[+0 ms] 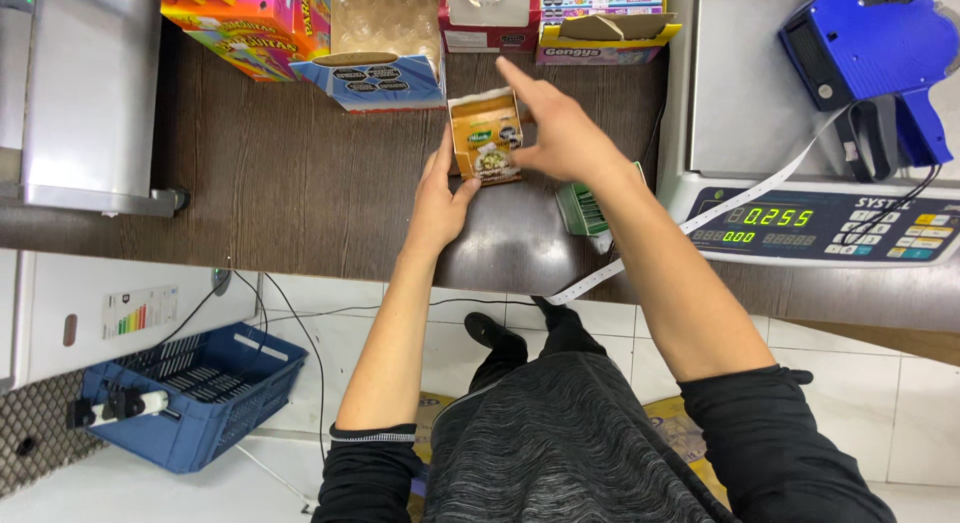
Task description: The person organizes boxes of bouillon on a shelf and labels small packets using a pricing tool.
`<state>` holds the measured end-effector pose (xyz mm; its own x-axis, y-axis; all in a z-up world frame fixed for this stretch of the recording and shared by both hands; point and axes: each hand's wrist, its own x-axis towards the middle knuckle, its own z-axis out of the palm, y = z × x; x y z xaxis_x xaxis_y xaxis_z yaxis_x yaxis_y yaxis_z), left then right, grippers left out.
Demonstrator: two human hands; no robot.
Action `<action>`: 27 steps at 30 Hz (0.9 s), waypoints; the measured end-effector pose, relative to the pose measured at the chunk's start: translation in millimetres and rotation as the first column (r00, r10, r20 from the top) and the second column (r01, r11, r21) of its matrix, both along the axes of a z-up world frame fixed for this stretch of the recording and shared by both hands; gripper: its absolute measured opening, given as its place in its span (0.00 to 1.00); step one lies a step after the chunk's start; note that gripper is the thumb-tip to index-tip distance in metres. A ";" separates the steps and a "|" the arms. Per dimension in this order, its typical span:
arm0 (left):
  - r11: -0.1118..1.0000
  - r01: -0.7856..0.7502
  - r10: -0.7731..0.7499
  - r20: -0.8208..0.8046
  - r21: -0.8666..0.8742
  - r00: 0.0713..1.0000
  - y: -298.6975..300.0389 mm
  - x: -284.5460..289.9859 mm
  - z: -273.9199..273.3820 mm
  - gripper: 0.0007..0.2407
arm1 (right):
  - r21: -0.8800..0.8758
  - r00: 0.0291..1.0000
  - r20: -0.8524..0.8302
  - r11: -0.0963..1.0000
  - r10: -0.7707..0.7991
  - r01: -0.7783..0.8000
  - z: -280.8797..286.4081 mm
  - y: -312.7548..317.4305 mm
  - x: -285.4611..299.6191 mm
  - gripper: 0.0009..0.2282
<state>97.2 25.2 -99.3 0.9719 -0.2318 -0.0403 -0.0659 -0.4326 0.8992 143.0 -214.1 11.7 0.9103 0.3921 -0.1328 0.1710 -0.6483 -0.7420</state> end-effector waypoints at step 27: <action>0.469 -0.863 0.880 0.182 -0.187 0.438 -11.9 -181.9 125.5 0.36 | 0.708 0.809 -0.045 0.590 0.586 -0.388 61.8 122.0 -18.0 0.30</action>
<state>-84.7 13.2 26.2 0.6363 0.7497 0.1818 0.1198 -0.3288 0.9368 125.0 -92.1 73.5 0.5252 0.8389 0.1426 0.0624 0.1292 -0.9897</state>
